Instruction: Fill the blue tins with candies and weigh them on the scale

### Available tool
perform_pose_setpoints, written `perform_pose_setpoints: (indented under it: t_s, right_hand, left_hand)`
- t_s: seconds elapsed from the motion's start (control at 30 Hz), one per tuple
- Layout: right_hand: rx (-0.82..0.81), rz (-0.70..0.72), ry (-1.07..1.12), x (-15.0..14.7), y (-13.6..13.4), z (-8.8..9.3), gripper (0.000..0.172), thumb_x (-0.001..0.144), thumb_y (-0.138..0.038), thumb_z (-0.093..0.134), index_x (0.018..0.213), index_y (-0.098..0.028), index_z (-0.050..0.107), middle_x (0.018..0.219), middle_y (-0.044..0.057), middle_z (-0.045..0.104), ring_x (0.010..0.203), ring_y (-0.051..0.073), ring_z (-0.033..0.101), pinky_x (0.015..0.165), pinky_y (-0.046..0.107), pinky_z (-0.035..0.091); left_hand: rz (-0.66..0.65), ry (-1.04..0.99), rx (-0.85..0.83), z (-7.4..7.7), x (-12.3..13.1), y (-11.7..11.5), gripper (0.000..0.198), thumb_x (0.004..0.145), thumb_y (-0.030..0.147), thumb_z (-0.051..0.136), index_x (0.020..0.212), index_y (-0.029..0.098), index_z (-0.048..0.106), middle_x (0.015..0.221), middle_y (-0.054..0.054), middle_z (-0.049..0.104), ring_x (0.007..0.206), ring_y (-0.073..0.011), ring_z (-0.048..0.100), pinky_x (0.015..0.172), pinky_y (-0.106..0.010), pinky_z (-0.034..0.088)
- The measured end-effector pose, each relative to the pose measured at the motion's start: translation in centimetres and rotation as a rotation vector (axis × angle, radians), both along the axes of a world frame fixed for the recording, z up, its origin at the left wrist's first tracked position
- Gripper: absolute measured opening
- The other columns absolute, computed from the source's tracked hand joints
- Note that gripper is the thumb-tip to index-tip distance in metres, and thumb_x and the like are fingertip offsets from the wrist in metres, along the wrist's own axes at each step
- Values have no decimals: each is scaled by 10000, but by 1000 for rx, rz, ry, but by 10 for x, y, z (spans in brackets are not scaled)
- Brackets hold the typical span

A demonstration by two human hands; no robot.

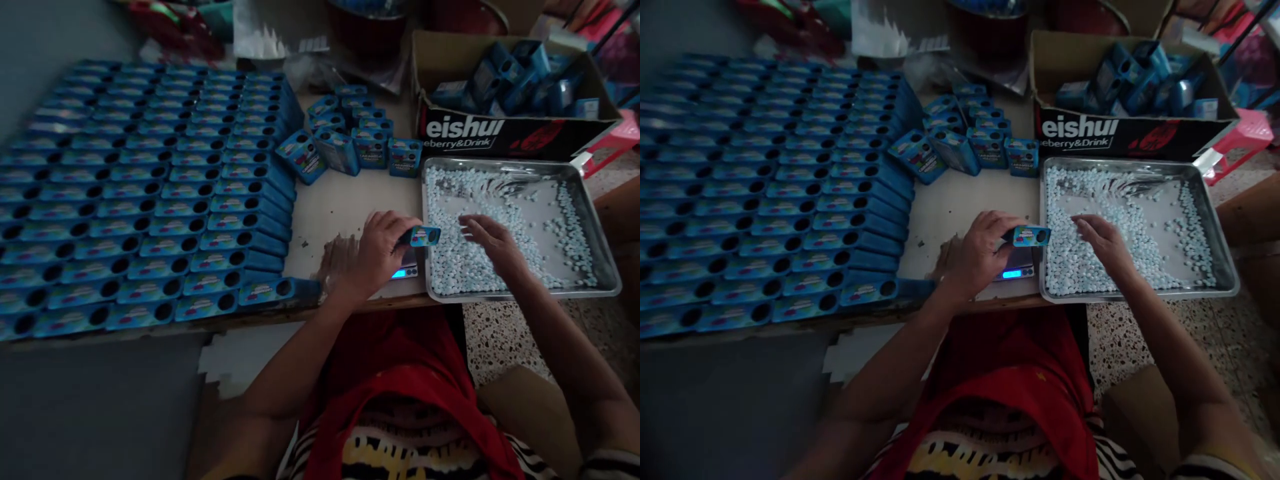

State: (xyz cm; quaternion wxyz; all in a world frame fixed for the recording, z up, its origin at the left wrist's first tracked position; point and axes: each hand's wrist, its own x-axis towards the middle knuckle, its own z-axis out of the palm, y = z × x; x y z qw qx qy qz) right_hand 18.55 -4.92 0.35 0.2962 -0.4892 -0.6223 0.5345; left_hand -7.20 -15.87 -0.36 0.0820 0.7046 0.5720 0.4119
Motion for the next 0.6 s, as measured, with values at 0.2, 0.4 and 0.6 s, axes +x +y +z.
perform_pose_setpoints:
  t_s: [0.2,0.4,0.6]
  right_hand:
    - [-817,-311,840,-44,-16,-16,428,1148,-421,344,1017,-188,678,851,29,735,707,139,672,696,266,600]
    - [-968,-494,995,-49,-18,-13,403,1156,-349,300,875,-218,557,697,5,662,614,151,637,589,236,567]
    - [-995,-459,972,-47,-16,-16,419,1151,-406,297,944,-200,597,723,20,665,616,160,635,570,243,568]
  left_hand:
    - [-219,404,224,21,41,33,298,1023,164,633,1242,323,757,1263,-58,775,1287,-263,634,1259,-585,347]
    - [-187,413,238,13,42,47,372,1000,101,624,1242,340,775,1269,-70,781,1280,-283,641,1137,-533,397]
    - [-178,385,252,10,41,45,363,999,121,642,1223,366,789,1226,-30,804,1222,-266,640,1097,-496,353]
